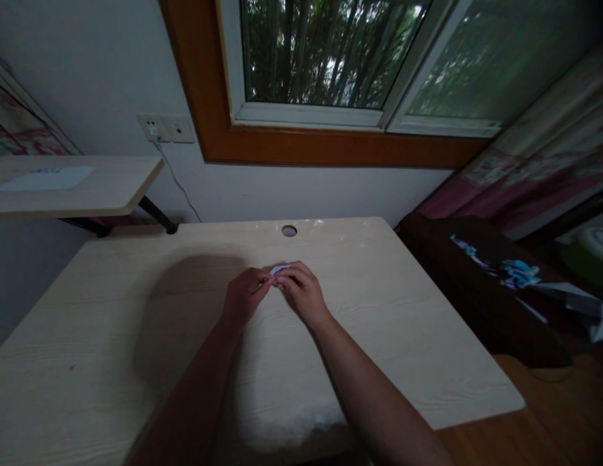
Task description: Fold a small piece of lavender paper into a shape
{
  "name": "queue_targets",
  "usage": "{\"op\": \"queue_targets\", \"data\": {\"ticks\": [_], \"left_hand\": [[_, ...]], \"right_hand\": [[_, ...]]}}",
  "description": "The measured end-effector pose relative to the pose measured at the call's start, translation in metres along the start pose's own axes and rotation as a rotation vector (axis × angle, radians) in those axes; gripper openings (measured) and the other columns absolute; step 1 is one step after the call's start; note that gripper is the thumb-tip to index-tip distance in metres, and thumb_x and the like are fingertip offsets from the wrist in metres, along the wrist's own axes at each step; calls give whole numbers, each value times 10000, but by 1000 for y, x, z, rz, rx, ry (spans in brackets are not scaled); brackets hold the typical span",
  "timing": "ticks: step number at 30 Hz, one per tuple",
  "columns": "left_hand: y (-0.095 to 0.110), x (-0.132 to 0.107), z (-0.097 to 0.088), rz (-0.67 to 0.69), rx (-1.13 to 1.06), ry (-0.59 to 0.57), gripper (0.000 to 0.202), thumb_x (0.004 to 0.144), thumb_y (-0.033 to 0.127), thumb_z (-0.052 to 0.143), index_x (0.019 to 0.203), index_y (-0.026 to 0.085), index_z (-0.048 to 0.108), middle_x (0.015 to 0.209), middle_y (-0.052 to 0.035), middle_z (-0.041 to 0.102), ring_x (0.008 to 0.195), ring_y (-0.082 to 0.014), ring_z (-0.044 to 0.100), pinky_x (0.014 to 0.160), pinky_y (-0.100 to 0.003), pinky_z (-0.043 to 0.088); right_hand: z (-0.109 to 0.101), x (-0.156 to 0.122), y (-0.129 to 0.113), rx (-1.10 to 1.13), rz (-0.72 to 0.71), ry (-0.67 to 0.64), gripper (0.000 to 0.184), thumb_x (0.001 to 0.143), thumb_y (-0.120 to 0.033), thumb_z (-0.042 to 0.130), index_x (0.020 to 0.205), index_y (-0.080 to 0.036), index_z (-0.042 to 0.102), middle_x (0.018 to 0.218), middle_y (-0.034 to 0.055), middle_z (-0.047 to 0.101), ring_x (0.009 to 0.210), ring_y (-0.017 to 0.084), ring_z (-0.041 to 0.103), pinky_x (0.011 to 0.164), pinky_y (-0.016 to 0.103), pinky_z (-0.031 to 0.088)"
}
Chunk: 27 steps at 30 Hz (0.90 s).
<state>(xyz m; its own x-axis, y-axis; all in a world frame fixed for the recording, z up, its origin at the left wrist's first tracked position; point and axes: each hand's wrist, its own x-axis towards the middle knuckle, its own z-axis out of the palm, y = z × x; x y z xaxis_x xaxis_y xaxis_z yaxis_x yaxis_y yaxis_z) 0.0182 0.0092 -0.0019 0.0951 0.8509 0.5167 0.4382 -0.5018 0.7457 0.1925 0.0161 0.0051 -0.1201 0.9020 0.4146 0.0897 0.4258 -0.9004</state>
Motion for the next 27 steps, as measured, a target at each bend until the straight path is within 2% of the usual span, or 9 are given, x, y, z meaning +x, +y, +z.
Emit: {"op": "queue_targets", "data": {"ticks": [6, 11, 14, 22, 24, 27], "left_hand": [[-1, 1, -1, 88, 26, -4, 39, 868, 208, 651, 865, 216, 689, 844, -20, 735, 793, -145, 690, 774, -263, 531], [1, 2, -1, 85, -5, 3, 42, 871, 219, 646, 862, 217, 687, 842, -23, 735, 794, -152, 693, 761, -270, 536], [1, 1, 0, 73, -14, 7, 48, 873, 231, 646, 860, 222, 691, 848, -24, 739, 802, -158, 696, 772, -280, 538], [3, 1, 1, 31, -34, 17, 58, 861, 240, 652, 835, 229, 702, 846, -24, 738, 805, -164, 686, 784, -289, 524], [4, 1, 1, -11, -83, 11, 61, 855, 254, 663, 825, 222, 705, 838, -26, 733, 803, -166, 683, 781, -286, 521], [4, -1, 2, -169, -211, 0, 132, 875, 297, 639, 807, 201, 699, 797, -29, 716, 753, -158, 675, 721, -267, 520]], "right_hand": [[-4, 2, 3, -28, -50, -17, 93, 885, -281, 671, 892, -267, 763, 910, 49, 671, 883, 192, 634, 802, 341, 539], [2, 0, 4, 166, 84, -37, 115, 884, -322, 663, 850, -235, 731, 866, 30, 629, 692, 149, 640, 677, 312, 564], [6, 0, 4, 245, 145, -27, 143, 873, -360, 669, 837, -225, 703, 873, 20, 605, 663, 136, 640, 657, 303, 570], [11, 1, 6, 283, 130, -29, 145, 890, -357, 650, 856, -217, 653, 871, 6, 560, 669, 127, 627, 665, 301, 541], [10, 1, 4, 233, 107, -34, 159, 911, -366, 621, 856, -218, 644, 868, 8, 563, 671, 127, 617, 670, 302, 536], [8, 1, 1, 142, 51, -51, 172, 935, -357, 589, 846, -222, 646, 866, 20, 570, 689, 137, 611, 681, 307, 532]]}}
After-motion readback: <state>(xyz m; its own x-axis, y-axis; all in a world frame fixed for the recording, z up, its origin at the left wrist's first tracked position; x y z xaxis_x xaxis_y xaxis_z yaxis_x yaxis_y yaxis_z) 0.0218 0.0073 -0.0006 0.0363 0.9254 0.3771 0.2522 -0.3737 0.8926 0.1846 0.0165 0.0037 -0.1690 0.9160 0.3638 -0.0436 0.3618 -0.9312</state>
